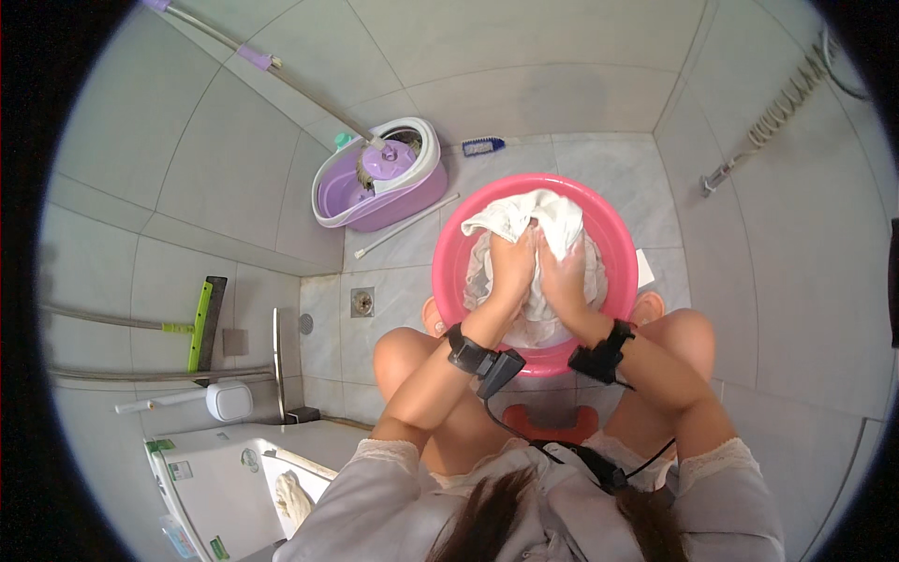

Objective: The person scrubs a white cloth with a bar of soap in a pink basin. They rub the soap directly onto the fabric and lather it with their hands in the water.

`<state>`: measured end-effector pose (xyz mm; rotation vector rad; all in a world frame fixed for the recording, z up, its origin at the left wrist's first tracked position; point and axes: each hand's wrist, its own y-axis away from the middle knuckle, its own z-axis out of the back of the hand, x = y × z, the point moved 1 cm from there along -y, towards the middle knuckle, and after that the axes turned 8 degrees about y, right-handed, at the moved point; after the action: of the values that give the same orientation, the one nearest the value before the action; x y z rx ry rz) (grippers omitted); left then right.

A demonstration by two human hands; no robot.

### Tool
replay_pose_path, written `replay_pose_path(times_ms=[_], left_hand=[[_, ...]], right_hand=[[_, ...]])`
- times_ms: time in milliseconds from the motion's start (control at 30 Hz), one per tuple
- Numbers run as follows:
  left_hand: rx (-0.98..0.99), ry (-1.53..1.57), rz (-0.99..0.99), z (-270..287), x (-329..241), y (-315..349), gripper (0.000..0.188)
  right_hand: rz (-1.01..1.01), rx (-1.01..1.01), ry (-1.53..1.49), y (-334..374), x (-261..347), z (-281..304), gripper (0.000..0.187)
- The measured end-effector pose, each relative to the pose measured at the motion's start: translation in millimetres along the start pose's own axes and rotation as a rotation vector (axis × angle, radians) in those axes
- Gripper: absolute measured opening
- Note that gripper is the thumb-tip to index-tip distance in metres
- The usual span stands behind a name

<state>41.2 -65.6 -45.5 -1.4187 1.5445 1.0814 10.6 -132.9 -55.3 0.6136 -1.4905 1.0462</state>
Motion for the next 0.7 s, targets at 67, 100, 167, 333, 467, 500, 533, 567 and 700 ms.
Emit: replay_pose_path(times_ms=[67, 100, 167, 333, 467, 500, 533, 567, 700], left_hand=[[-0.014, 0.007, -0.046, -0.9, 1.5, 2.6, 0.022], [-0.006, -0.049, -0.076, -3.6, 2.5, 3.3, 0.022], [-0.004, -0.103, -0.112, -1.9, 1.5, 0.2, 0.022], [-0.041, -0.143, -0.065, -0.7, -7.2, 6.2, 0.024], [0.001, -0.233, -0.138, 1.7, -6.1, 4.9, 0.026], [-0.006, -0.220, -0.060, 2.6, -9.3, 2.5, 0.026], [0.014, -0.089, 0.069, 14.0, 2.5, -7.1, 0.027], [0.007, -0.083, 0.075, 23.7, 9.0, -10.4, 0.027], [0.110, 0.032, 0.211, 25.7, -6.5, -16.4, 0.033]], right_hand=[[-0.200, 0.063, -0.101, -18.6, -5.1, 5.0, 0.034], [-0.200, 0.063, -0.103, -16.5, -6.3, 3.6, 0.034], [-0.264, 0.029, -0.067, -6.0, -6.5, 2.7, 0.034], [-0.085, 0.115, -0.076, -3.0, -18.0, -1.3, 0.035], [-0.206, 0.087, -0.062, -6.4, -14.3, 3.1, 0.037], [-0.212, 0.091, -0.059, 3.5, -14.0, -1.4, 0.037], [-0.107, 0.065, -0.016, 12.7, -12.7, -6.7, 0.035], [0.001, 0.042, 0.031, 18.8, -14.1, -9.0, 0.033], [-0.595, 0.387, -0.418, -30.2, -14.9, 17.8, 0.037]])
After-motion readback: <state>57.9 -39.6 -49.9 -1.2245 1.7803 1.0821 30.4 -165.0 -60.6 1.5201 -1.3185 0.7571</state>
